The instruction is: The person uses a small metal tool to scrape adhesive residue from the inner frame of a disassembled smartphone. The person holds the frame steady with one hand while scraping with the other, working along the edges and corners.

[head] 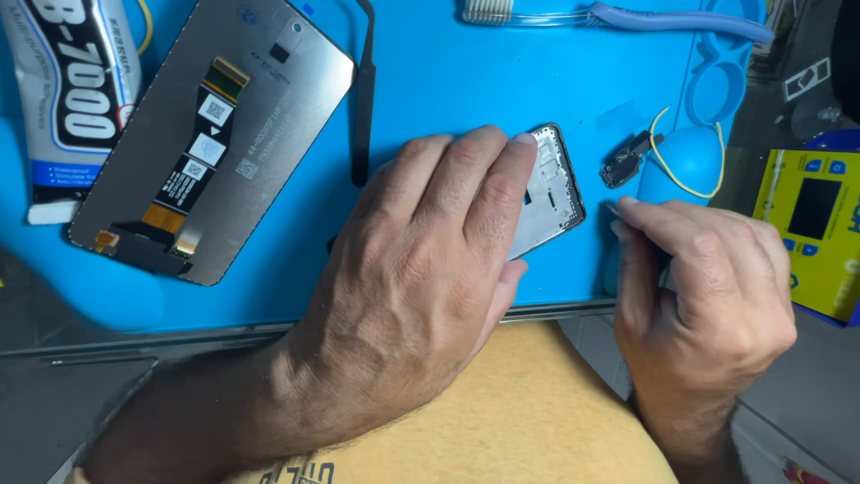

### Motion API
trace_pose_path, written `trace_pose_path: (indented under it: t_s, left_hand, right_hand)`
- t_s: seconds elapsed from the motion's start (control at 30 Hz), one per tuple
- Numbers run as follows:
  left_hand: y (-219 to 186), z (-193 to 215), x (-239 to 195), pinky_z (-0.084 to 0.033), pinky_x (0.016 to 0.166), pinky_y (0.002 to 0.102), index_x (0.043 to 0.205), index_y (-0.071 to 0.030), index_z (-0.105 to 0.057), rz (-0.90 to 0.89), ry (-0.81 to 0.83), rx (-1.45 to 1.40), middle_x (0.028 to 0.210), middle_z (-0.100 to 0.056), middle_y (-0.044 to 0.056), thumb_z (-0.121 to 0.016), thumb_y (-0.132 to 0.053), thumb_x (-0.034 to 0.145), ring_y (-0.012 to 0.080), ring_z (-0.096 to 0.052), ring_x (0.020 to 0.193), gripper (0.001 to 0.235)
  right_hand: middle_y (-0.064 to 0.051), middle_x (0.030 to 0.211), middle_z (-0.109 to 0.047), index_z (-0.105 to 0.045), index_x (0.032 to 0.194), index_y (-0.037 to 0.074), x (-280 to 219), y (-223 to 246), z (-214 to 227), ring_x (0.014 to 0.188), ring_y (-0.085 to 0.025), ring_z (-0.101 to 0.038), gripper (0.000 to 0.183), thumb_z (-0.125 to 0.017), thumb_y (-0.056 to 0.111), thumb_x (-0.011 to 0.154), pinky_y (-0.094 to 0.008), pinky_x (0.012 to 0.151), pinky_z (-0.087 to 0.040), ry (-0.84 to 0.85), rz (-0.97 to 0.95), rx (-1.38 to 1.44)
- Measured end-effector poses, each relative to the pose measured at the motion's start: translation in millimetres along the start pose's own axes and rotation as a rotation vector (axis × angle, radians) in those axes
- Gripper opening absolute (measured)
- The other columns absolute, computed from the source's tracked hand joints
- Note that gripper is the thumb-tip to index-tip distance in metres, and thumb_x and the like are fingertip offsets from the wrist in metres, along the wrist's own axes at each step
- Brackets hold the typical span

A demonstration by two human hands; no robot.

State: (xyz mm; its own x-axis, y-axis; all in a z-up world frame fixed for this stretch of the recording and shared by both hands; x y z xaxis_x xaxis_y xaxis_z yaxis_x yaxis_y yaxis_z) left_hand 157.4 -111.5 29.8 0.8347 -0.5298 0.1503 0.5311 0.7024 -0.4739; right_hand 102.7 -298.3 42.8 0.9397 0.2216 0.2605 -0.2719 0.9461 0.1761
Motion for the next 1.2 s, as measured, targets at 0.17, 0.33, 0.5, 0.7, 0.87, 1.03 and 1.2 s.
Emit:
trace_pose_path:
  t_s: [0.17, 0.33, 0.5, 0.7, 0.87, 1.03, 1.2]
  left_hand:
    - [9, -2, 3, -0.052, 0.111, 0.039, 0.159, -0.001, -0.058, 0.003, 0.029, -0.027, 0.144, -0.059, 0.013, -0.101, -0.056, 0.086, 0.0301, -0.057, 0.119, 0.101]
    - [10, -9, 1, -0.053, 0.112, 0.038, 0.163, -0.004, -0.057, 0.015, 0.067, 0.049, 0.147, -0.058, 0.013, -0.094, -0.066, 0.09, 0.029, -0.057, 0.12, 0.102]
    - [11, -6, -1, -0.055, 0.104, 0.038, 0.158, -0.005, -0.062, 0.04, 0.024, 0.075, 0.141, -0.061, 0.01, -0.099, -0.068, 0.086, 0.0281, -0.058, 0.113, 0.103]
    - [15, -6, -3, -0.054, 0.105, 0.036, 0.161, -0.006, -0.061, 0.03, 0.021, 0.054, 0.143, -0.06, 0.009, -0.1, -0.072, 0.083, 0.0267, -0.057, 0.115, 0.109]
    - [14, -9, -4, -0.052, 0.107, 0.033, 0.163, -0.007, -0.059, -0.003, 0.048, 0.146, 0.147, -0.06, 0.008, -0.092, -0.079, 0.089, 0.0242, -0.057, 0.115, 0.108]
    - [13, -9, -4, -0.051, 0.107, 0.03, 0.164, -0.009, -0.057, -0.015, 0.053, 0.216, 0.148, -0.06, 0.007, -0.088, -0.081, 0.09, 0.0228, -0.056, 0.116, 0.108]
    - [13, -10, -4, -0.053, 0.105, 0.031, 0.164, -0.008, -0.057, -0.008, 0.051, 0.203, 0.15, -0.06, 0.007, -0.089, -0.082, 0.089, 0.023, -0.057, 0.116, 0.11]
  right_hand:
    - [-0.025, 0.115, -0.083, -0.081, 0.119, -0.008, -2, 3, -1, 0.105, -0.042, -0.078, 0.013, -0.091, -0.011, 0.125, -0.054, 0.103, -0.057, -0.028, -0.033, -0.034]
    - [-0.025, 0.114, -0.083, -0.082, 0.12, -0.009, -7, 9, -5, 0.103, -0.043, -0.077, 0.009, -0.088, -0.012, 0.125, -0.054, 0.103, -0.057, -0.074, -0.064, -0.072]
    - [-0.024, 0.116, -0.083, -0.087, 0.123, -0.008, -4, 14, -6, 0.105, -0.042, -0.077, 0.012, -0.089, -0.019, 0.129, -0.055, 0.102, -0.057, 0.006, -0.007, -0.149]
    - [-0.023, 0.12, -0.085, -0.083, 0.124, -0.009, -10, 11, -5, 0.111, -0.044, -0.079, 0.012, -0.091, -0.014, 0.131, -0.056, 0.108, -0.055, -0.005, -0.073, -0.157]
    - [-0.027, 0.113, -0.081, -0.081, 0.12, -0.01, -11, 25, -12, 0.104, -0.044, -0.076, 0.016, -0.095, -0.014, 0.127, -0.055, 0.103, -0.054, -0.087, -0.081, -0.131]
    - [-0.027, 0.112, -0.08, -0.079, 0.121, -0.01, -14, 23, -20, 0.101, -0.045, -0.075, 0.012, -0.087, -0.018, 0.124, -0.056, 0.098, -0.054, -0.144, -0.063, -0.141]
    - [-0.026, 0.11, -0.08, -0.078, 0.117, -0.008, -13, 24, -22, 0.099, -0.044, -0.075, 0.011, -0.086, -0.013, 0.123, -0.056, 0.098, -0.054, -0.15, -0.064, -0.128]
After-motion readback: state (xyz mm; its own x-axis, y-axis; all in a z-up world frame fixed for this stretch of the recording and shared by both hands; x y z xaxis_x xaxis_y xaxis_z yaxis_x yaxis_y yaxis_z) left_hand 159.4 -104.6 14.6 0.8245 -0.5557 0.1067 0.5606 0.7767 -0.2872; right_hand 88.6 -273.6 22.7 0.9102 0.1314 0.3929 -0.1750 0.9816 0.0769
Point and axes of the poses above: each hand's wrist, its own x-axis towards the middle knuckle, its own z-axis out of the back of the hand, y = z × x, the point moved 6 cm from there along x, towards the middle knuckle
